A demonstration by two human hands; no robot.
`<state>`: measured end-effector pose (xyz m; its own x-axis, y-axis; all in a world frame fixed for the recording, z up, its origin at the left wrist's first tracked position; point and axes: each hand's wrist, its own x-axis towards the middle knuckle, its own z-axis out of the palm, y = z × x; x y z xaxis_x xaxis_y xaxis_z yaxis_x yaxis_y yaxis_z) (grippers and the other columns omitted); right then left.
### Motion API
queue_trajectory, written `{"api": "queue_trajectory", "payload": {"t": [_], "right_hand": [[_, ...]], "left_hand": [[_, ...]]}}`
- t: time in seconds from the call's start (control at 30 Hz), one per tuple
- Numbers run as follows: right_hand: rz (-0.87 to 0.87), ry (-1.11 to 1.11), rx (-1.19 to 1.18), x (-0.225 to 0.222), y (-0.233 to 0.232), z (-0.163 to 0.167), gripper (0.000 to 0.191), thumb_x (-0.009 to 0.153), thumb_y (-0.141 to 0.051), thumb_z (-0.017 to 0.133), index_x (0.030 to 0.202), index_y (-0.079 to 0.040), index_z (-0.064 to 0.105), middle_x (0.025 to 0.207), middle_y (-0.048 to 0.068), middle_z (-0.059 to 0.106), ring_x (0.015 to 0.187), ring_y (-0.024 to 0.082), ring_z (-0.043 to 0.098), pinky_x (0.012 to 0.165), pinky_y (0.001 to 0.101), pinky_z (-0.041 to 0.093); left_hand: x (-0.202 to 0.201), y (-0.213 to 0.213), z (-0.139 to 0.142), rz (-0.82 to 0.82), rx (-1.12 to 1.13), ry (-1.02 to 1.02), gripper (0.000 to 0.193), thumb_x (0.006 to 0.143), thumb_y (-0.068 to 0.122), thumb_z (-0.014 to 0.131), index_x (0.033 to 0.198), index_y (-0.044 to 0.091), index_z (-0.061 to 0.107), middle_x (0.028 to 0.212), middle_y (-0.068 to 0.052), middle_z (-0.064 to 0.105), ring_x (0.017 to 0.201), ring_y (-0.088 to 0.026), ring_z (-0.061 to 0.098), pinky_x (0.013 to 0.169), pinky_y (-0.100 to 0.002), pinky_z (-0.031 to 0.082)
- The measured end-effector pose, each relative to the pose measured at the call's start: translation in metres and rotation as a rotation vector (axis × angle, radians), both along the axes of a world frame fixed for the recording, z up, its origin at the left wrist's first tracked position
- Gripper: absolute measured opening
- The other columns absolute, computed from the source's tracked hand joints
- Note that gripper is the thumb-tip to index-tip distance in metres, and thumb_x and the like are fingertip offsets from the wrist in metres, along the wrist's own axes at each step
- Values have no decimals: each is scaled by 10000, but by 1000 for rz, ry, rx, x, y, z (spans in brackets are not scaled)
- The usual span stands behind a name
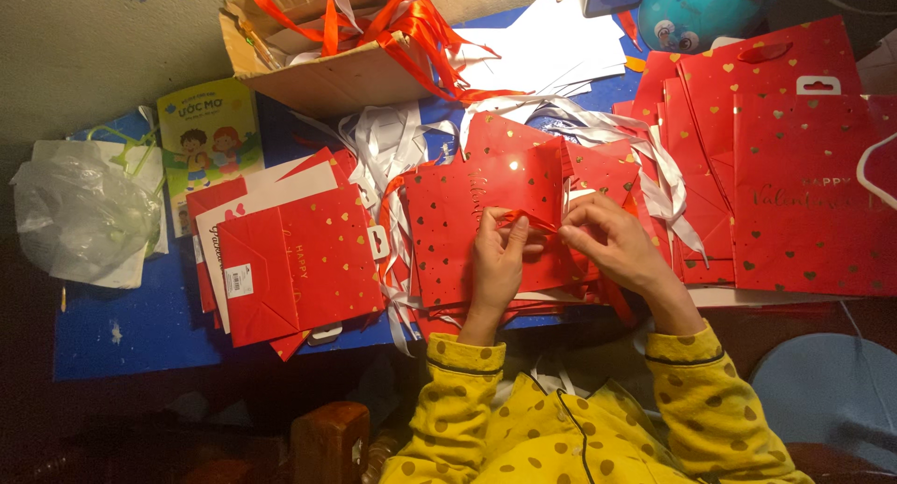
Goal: The person threads red ribbons through the handle slots of red Valentine's Day gift bags and ties them into bows. They work on multiple bags one at a time, adjusting the ribbons and securing the knots before moving to the next bag.
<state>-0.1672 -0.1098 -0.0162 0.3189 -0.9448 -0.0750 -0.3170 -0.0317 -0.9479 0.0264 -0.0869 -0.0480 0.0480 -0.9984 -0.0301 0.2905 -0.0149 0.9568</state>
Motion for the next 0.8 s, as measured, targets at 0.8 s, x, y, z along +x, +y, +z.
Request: {"api": "queue_trajectory", "payload": {"t": [0.8], "right_hand": [[-21,-245,184,-6,-4,-13,133,983,-93,607,1072,-15,668,886,-34,642,776,54,569,707,242,495]], "left_hand": [[4,1,3,-12,4,113,145,1055,144,612,1116,26,554,1028,-85,726,918,-159,734,780,-302,619]]}}
